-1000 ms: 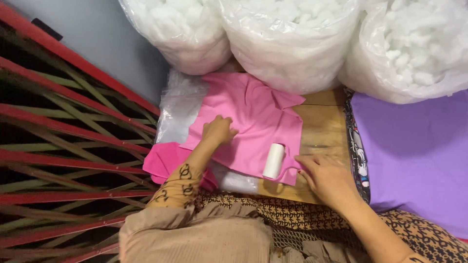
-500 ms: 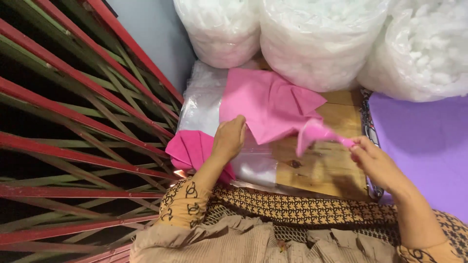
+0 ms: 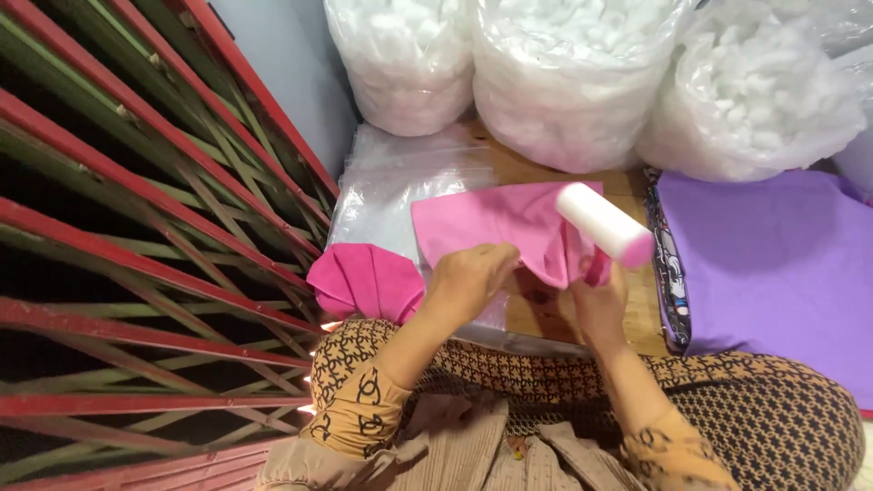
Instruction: Cleaning a pink fabric pouch with a lint roller and then stuffing it with white fiberfill material.
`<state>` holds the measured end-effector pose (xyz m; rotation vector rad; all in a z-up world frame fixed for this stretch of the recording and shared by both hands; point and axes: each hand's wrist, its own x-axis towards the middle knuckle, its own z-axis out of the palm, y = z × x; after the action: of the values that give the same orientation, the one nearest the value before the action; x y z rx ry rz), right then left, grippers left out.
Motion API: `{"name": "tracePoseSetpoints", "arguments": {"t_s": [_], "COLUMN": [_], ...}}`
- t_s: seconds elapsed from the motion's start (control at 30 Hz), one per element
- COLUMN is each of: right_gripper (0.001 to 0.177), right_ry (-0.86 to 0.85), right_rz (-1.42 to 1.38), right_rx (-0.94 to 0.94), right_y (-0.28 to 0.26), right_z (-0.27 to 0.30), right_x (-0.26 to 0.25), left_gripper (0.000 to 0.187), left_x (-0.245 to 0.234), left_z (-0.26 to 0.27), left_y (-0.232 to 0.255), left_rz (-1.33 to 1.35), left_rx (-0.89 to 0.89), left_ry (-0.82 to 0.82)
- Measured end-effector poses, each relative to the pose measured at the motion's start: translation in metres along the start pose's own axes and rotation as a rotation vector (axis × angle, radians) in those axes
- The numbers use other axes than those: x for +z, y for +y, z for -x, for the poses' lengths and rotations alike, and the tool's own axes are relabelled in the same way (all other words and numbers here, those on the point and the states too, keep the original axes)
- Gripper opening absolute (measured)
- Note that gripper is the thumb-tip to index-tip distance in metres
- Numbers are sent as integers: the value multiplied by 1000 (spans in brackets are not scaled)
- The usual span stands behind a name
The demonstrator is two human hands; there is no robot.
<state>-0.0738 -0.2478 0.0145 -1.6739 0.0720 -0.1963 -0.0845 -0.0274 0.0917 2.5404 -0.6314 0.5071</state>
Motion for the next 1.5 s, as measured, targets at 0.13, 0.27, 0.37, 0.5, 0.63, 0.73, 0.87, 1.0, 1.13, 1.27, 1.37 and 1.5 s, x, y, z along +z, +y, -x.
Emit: {"name": "tracePoseSetpoints", "arguments": {"t_s": [0.13, 0.27, 0.37, 0.5, 0.63, 0.73, 0.87, 1.0, 1.13, 1.27, 1.37, 1.5], "right_gripper": [27, 23, 25, 21, 17, 13, 14, 20, 14, 42, 33, 43], "right_ry": [-44, 87, 160, -18, -118, -75, -278, -232, -272, -213, -215, -191], "right_rz": [-204, -10, -80, -306, -117, -111, -372, 130, 231, 164, 492, 1078], "right_rx": [-50, -71, -112, -115, -137, -134, -148, -39, 97, 252, 202, -49], "right_y": [-25, -86, -122, -177, -189, -194, -177, -130, -43, 44, 53, -20], "right_z": [-8, -17, -41, -100, -170, -182, -159, -102, -113, -132, -136, -112], "right_x": [-6, -57, -96, -79, -40, -56, -103, -106, -98, -114, -140, -135], "left_gripper": [13, 13, 11, 13, 15, 18, 14, 28, 20, 15, 31, 36], "left_x": [-32, -97, -149, -158, -179, -225, -275, -219, -97, -3, 22, 36], "left_z": [8, 5, 3, -33, -81, -57, 8, 57, 65, 65, 58, 33], "left_y": [16, 3, -24, -95, -126, -110, -13, -1, -45, -67, -81, -105], "left_rz": [55, 15, -76, -255, -46, -85, 85, 238, 64, 2, 94, -4], "left_rx": [-17, -358, -354, -275, -560, -151, -66, -308, -582, -440, -376, -441], "left_ry": [-57, -461, -133, 371, 378, 652, 380, 42, -466, -872, -1055, -896]}}
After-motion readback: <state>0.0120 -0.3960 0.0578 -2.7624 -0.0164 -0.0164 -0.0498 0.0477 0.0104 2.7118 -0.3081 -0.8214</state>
